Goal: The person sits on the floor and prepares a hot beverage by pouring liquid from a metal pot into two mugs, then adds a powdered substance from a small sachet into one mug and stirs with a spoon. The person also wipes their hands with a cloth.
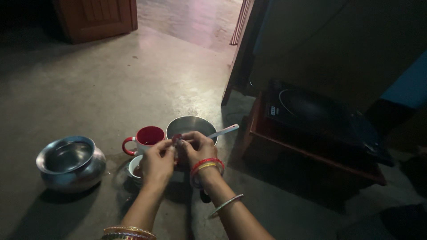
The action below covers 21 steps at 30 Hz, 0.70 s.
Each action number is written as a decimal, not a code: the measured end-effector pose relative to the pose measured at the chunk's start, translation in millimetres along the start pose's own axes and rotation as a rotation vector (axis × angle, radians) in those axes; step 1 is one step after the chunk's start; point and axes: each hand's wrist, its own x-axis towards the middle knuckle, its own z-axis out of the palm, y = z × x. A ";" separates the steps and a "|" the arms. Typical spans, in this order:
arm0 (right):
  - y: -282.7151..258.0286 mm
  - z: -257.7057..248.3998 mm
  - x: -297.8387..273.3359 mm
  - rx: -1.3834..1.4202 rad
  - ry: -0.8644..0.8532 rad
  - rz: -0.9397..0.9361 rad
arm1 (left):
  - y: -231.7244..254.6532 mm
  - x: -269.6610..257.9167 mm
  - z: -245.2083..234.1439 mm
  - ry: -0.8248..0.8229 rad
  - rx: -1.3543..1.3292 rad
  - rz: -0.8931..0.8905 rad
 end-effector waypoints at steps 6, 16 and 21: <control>1.8 1.6 1.3 0.214 -0.061 -0.043 | 1.4 -0.4 -2.4 -0.001 -0.147 0.016; 26.5 31.9 6.5 0.182 0.021 0.123 | 0.3 -1.0 -20.8 0.082 0.100 -0.078; 49.7 44.4 11.6 0.132 0.021 0.203 | -18.0 8.2 -14.5 0.091 -0.123 -0.004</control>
